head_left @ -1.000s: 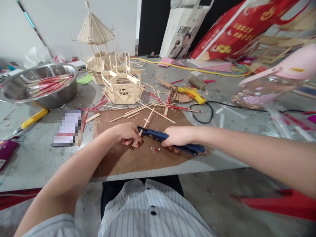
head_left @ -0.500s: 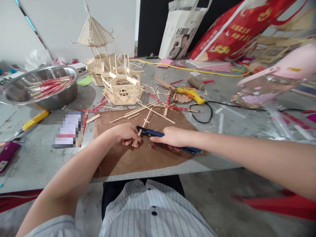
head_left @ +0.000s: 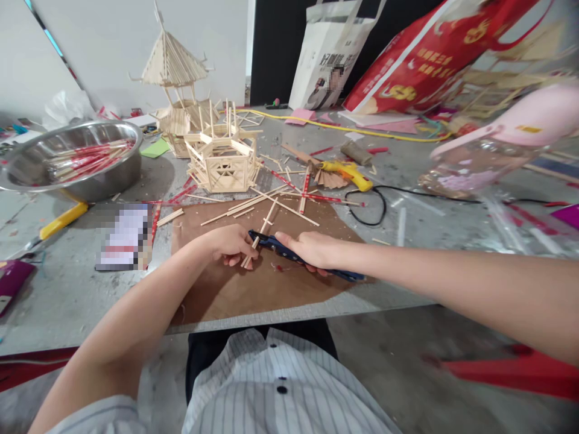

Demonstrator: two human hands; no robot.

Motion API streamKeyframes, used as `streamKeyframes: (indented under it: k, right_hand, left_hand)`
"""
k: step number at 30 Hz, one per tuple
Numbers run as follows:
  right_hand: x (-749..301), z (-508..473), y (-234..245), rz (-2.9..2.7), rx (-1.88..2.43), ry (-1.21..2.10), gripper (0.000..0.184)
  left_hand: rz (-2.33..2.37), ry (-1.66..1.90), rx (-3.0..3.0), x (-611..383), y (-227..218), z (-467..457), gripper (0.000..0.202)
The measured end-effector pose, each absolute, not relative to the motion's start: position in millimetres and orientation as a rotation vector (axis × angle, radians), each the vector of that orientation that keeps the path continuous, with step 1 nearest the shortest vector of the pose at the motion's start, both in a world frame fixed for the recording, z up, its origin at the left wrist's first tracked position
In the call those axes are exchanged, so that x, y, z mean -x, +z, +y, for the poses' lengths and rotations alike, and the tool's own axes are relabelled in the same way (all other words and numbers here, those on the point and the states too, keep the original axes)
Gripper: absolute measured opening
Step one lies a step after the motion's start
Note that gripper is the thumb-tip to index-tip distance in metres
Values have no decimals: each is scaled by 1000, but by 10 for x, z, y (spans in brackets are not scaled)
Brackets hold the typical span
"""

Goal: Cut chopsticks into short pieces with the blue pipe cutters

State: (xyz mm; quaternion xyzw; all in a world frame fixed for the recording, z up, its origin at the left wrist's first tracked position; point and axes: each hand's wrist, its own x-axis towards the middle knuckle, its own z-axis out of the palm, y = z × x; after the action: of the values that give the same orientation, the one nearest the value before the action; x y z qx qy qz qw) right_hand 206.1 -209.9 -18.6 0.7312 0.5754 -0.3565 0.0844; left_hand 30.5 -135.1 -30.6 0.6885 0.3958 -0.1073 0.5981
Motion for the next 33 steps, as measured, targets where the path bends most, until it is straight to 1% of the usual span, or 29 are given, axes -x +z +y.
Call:
streamKeyframes:
  k: [11,27,33]
  right_hand:
    - [-2037,-2116,-203,1729,-2203,-948,88]
    - [-2010,-2132,-181,1731,-2242,-911,89]
    - [-2038,-2117,-206,1726,-2249,-1005,87]
  left_hand:
    - [927,-234,-1644,-295,-295,-1350,15]
    - [914,-224,-1684,-278,-338,-1327,13]
    - [917,-201,-1683,-284,-332,-1323,13]
